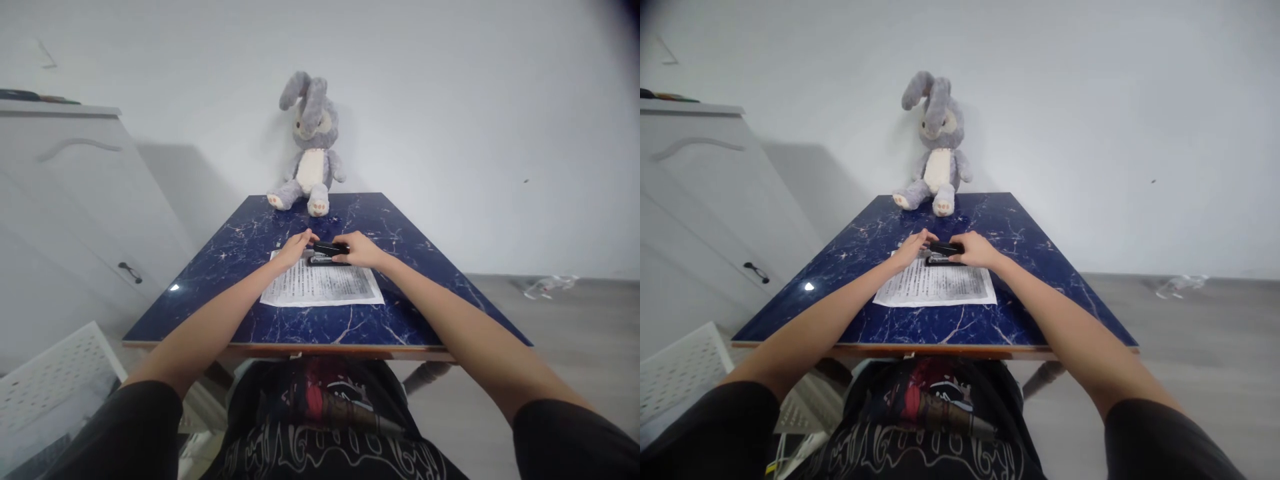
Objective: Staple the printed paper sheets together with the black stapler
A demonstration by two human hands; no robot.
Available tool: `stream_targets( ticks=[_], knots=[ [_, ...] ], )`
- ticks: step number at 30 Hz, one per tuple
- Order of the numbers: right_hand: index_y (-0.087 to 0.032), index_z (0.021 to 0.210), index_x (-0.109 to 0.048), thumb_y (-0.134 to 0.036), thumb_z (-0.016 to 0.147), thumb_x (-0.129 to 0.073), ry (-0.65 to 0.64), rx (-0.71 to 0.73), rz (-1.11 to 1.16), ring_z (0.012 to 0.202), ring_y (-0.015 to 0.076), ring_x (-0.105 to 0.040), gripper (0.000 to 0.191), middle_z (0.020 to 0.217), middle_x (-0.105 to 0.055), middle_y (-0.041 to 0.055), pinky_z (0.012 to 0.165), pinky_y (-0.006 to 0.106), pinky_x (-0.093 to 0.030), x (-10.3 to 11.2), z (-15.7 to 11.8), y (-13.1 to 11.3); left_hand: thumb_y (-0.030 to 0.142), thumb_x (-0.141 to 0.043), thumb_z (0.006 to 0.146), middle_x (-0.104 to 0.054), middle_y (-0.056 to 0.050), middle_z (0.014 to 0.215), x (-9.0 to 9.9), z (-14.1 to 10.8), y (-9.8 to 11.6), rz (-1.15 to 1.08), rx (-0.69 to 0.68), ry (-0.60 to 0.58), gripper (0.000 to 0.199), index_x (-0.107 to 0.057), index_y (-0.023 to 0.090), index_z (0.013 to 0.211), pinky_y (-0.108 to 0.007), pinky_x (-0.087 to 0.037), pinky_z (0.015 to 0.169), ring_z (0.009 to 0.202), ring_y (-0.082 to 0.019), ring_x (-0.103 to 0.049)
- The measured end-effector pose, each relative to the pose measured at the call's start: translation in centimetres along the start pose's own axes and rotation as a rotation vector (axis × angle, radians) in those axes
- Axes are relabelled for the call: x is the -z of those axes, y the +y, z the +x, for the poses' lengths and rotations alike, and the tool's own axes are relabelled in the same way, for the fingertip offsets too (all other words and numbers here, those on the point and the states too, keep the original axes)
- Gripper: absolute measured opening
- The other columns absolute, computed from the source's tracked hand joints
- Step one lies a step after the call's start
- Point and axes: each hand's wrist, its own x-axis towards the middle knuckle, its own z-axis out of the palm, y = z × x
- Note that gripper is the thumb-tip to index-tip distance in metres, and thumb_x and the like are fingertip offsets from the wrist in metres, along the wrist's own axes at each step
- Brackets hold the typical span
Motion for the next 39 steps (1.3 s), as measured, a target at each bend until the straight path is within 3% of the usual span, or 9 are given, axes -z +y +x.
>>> stream_targets(
  ticks=[7,10,13,17,20,23,34,39],
  knots=[
    [-0.020,0.101,-0.071,-0.041,0.084,-0.070,-0.063,0.042,0.037,0.078,0.0211,-0.064,0.027,0.089,-0.073,0.0044,0.074,0.031,-0.044,0.1,0.1,0.6,0.074,-0.029,0.099,-0.075,-0.012,0.113,-0.2,0.1,-0.2,-0.067,0.006,0.000,0.073,-0.075,0.017,0.104,-0.037,-0.053,0.094,0.106,-0.024,-0.068],
    [-0.019,0.114,-0.069,-0.044,0.090,-0.064,-0.175,0.072,0.229,0.087,0.0230,-0.065,0.035,0.102,-0.074,0.0075,0.081,0.035,-0.049,1.1,-0.2,1.4,0.077,-0.031,0.098,-0.075,-0.012,0.110,-0.2,0.1,-0.1,-0.072,0.018,-0.011,0.075,-0.074,0.017,0.102,-0.037,-0.053,0.094,0.105,-0.024,-0.068],
    [-0.019,0.124,-0.066,-0.043,0.096,-0.054,-0.259,0.005,0.465,0.097,0.0244,-0.066,0.039,0.114,-0.073,0.0099,0.084,0.037,-0.053,2.0,-0.9,2.2,0.074,-0.030,0.099,-0.075,-0.012,0.110,-0.1,0.1,-0.1,-0.079,0.024,-0.015,0.072,-0.074,0.017,0.102,-0.036,-0.053,0.094,0.105,-0.023,-0.068],
    [-0.020,0.126,-0.067,-0.033,0.090,-0.058,-0.299,-0.060,0.614,0.099,0.0247,-0.067,0.040,0.117,-0.073,0.0089,0.086,0.038,-0.056,2.2,-1.4,2.9,0.061,-0.047,0.098,-0.075,-0.010,0.108,0.0,0.2,-0.3,-0.033,-0.032,-0.033,0.051,-0.075,0.018,0.101,-0.036,-0.051,0.096,0.105,-0.023,-0.066],
    [-0.022,0.122,-0.071,-0.026,0.084,-0.062,-0.283,-0.084,0.720,0.095,0.0235,-0.067,0.039,0.114,-0.074,0.0070,0.083,0.037,-0.056,1.6,-1.3,3.5,0.053,-0.058,0.093,-0.075,-0.009,0.107,0.0,0.1,-0.5,-0.105,-0.037,-0.062,0.041,-0.077,0.018,0.098,-0.036,-0.050,0.097,0.105,-0.024,-0.066],
    [-0.022,0.118,-0.073,-0.022,0.080,-0.063,-0.266,-0.124,0.825,0.091,0.0217,-0.067,0.039,0.109,-0.075,0.0055,0.078,0.033,-0.056,1.0,-1.1,3.9,0.055,-0.060,0.091,-0.076,-0.010,0.101,-0.2,-0.1,-0.3,-0.214,-0.006,-0.089,0.044,-0.079,0.016,0.096,-0.036,-0.048,0.094,0.097,-0.023,-0.067],
    [-0.023,0.111,-0.076,-0.018,0.074,-0.069,-0.300,-0.300,0.987,0.090,0.0217,-0.068,0.038,0.112,-0.076,0.0057,0.074,0.033,-0.056,1.4,-0.9,3.3,0.050,-0.061,0.090,-0.074,-0.007,0.094,-0.2,-0.2,0.0,-0.181,-0.013,-0.074,0.040,-0.079,0.015,0.093,-0.031,-0.045,0.082,0.087,-0.020,-0.063],
    [-0.022,0.112,-0.076,-0.025,0.082,-0.063,-0.159,-0.131,0.822,0.093,0.0229,-0.069,0.033,0.108,-0.077,0.0057,0.082,0.036,-0.055,0.4,-0.6,3.4,0.047,-0.059,0.091,-0.075,-0.007,0.093,-0.1,-0.3,0.3,-0.157,-0.023,-0.079,0.038,-0.079,0.015,0.094,-0.030,-0.045,0.081,0.087,-0.020,-0.063]
  ],
)
